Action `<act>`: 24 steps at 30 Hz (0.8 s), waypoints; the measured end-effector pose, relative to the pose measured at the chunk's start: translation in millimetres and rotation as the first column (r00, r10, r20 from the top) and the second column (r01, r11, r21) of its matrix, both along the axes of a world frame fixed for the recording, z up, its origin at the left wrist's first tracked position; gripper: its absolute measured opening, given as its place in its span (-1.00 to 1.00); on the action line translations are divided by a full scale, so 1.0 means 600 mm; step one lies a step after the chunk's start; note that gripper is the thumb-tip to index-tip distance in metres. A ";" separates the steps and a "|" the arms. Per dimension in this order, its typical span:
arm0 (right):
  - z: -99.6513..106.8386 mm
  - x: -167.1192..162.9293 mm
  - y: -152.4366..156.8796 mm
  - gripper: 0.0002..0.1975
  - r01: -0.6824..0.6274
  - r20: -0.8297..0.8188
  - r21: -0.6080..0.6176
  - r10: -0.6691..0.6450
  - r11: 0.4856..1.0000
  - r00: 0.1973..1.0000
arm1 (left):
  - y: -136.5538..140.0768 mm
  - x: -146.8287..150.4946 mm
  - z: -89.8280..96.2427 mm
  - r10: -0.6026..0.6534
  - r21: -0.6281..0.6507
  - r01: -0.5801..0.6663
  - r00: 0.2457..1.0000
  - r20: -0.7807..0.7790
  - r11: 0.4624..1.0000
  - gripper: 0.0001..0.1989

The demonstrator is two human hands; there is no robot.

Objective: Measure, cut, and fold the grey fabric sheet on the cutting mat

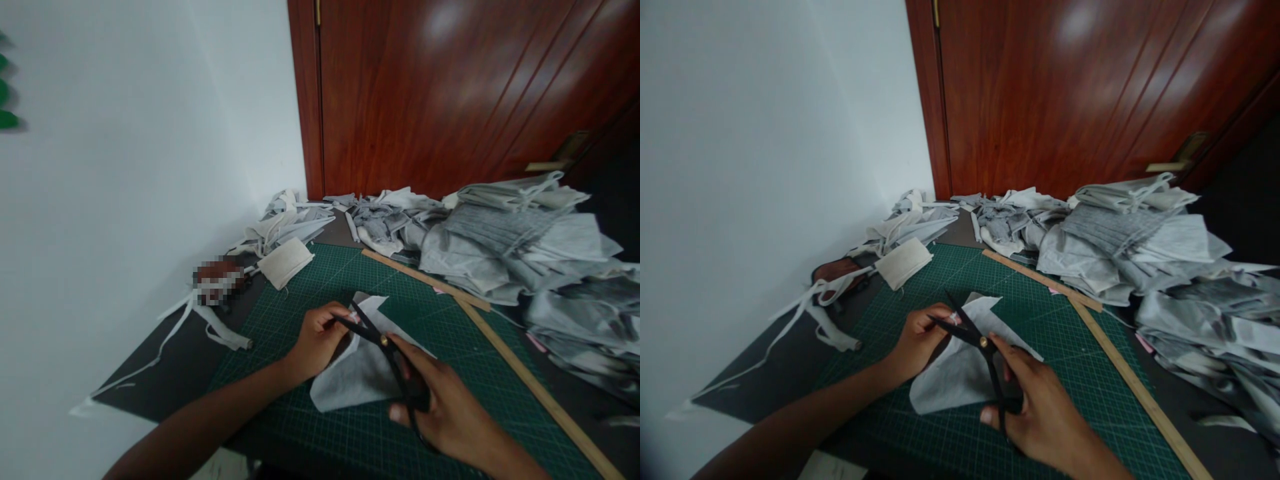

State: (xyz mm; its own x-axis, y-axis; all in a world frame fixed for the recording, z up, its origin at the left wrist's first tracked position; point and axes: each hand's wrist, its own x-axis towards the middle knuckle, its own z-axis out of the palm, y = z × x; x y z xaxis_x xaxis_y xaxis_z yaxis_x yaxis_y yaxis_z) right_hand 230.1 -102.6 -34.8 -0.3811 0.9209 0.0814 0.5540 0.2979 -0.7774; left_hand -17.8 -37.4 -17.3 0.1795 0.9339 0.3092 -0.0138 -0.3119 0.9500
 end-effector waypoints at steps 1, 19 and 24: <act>0.001 -0.002 0.000 -0.05 0.000 0.000 -0.010 0.000 1.000 1.000 | -0.001 0.000 0.000 -0.009 -0.004 0.009 1.000 -0.001 1.000 -0.76; -0.025 -0.002 -0.001 -0.08 -0.050 -0.067 0.003 0.051 0.999 0.996 | -0.003 0.003 -0.001 -0.045 0.003 0.045 0.999 -0.019 0.999 -0.76; -0.022 0.004 0.002 -0.08 -0.040 -0.067 0.015 0.041 0.999 0.997 | -0.006 0.000 0.008 -0.051 0.031 0.053 0.997 -0.062 0.998 -0.82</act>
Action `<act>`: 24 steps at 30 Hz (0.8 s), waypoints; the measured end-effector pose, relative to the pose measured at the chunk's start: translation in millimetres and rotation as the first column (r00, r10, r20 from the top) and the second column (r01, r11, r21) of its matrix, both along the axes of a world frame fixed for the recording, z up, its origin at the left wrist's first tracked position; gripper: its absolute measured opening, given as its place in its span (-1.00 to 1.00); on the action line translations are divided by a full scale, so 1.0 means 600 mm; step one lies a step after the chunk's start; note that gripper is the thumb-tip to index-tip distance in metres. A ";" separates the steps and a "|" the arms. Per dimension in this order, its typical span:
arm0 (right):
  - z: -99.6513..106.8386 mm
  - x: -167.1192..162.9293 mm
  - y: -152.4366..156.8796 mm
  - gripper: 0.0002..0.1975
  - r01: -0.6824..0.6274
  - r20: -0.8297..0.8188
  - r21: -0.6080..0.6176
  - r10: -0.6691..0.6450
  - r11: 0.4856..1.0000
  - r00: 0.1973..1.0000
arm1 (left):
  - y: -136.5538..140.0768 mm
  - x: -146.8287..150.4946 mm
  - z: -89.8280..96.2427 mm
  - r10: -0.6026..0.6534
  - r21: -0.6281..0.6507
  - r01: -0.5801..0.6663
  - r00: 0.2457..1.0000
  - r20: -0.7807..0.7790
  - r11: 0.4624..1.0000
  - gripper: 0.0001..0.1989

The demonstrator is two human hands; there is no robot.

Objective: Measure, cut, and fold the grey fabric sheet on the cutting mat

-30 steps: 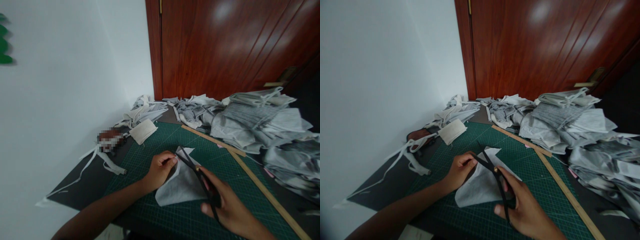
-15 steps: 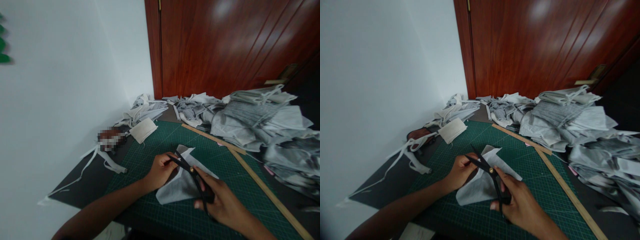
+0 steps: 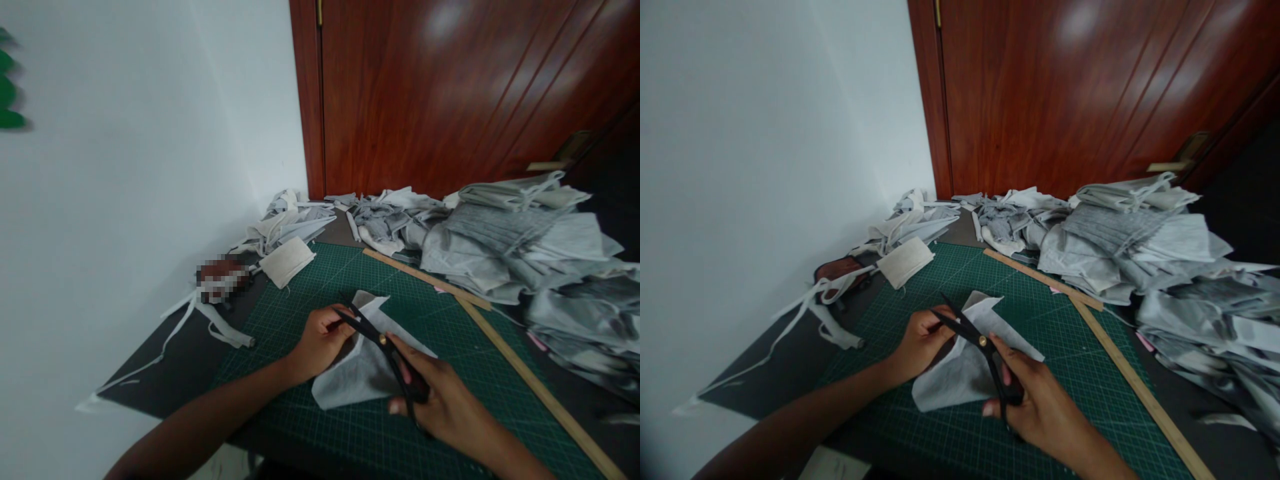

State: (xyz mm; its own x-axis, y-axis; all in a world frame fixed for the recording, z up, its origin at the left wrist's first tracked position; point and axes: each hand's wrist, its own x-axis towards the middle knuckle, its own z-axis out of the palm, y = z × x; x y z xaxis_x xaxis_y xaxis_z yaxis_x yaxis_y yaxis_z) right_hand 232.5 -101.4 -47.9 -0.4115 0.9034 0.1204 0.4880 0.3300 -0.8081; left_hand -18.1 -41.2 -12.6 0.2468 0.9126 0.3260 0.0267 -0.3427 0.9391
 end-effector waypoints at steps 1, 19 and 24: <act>0.001 0.000 0.001 -0.08 0.003 0.003 -0.004 -0.003 1.000 1.000 | 0.000 -0.001 0.002 0.000 0.005 0.000 1.000 -0.007 1.000 -0.83; -0.014 0.006 0.005 -0.16 -0.050 -0.026 0.085 0.053 0.995 0.998 | 0.000 -0.003 0.002 -0.020 0.017 0.020 0.999 -0.027 1.000 -0.74; -0.014 0.006 0.007 -0.17 -0.058 -0.015 0.062 0.059 0.996 0.998 | -0.001 -0.004 0.004 -0.019 0.031 0.020 0.999 -0.045 0.999 -0.72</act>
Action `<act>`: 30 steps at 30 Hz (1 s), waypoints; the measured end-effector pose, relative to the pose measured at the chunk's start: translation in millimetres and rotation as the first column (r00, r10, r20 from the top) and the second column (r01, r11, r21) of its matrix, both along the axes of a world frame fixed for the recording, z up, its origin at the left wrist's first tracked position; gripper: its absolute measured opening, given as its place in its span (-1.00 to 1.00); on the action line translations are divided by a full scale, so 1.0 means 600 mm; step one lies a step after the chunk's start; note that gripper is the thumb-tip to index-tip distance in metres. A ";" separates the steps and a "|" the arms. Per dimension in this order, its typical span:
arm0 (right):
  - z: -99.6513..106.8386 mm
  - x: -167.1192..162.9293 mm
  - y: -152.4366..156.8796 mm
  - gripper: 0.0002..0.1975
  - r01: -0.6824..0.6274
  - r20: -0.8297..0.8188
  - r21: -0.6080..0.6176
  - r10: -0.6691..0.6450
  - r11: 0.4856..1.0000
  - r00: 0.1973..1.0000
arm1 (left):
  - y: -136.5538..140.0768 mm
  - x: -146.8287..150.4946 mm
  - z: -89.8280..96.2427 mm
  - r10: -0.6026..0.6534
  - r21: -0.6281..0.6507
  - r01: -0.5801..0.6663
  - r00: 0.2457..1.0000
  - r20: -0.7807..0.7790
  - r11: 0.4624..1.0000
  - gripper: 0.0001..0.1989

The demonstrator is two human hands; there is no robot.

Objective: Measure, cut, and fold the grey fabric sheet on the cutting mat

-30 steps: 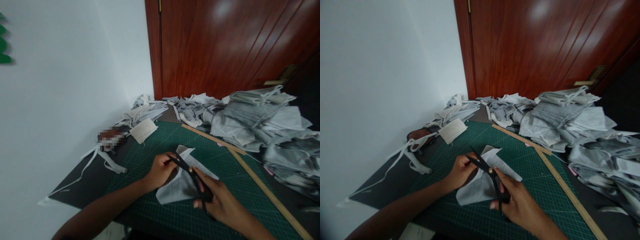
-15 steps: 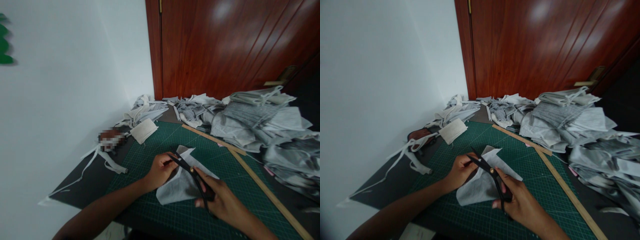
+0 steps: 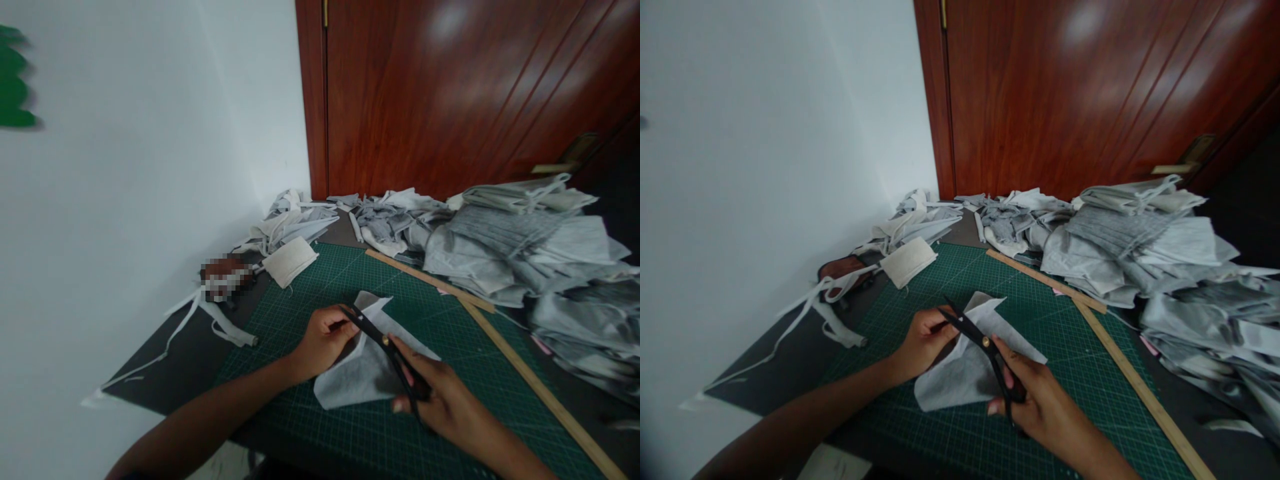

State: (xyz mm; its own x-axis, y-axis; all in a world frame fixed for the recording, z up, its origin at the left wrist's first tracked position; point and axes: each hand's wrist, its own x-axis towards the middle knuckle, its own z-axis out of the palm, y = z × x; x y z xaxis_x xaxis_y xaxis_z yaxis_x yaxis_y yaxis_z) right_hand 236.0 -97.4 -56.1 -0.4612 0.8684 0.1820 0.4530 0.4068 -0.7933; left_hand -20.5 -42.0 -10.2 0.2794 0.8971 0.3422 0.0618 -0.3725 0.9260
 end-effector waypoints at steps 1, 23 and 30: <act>0.001 0.000 0.000 -0.18 -0.001 0.002 -0.007 0.001 1.000 1.000 | 0.000 0.000 0.000 -0.002 0.005 0.002 1.000 0.003 1.000 -0.73; -0.025 0.024 0.038 -0.22 0.182 0.007 0.072 -0.183 0.981 0.983 | 0.041 -0.015 -0.047 -0.107 -0.067 0.123 0.972 0.209 0.990 -0.45; -0.023 0.083 -0.024 -0.16 0.461 0.005 0.210 -0.473 0.862 0.881 | 0.040 -0.009 -0.058 -0.136 -0.078 0.156 0.968 0.211 0.985 -0.39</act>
State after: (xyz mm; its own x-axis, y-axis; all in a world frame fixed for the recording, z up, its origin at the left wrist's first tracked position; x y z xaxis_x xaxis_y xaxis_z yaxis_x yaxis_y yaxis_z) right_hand 285.7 -112.0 -69.8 -0.0248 0.9333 0.3583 0.6691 0.2818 -0.6876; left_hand -25.9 -17.8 -45.2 0.3425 0.8825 0.3224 -0.1809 -0.2748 0.9443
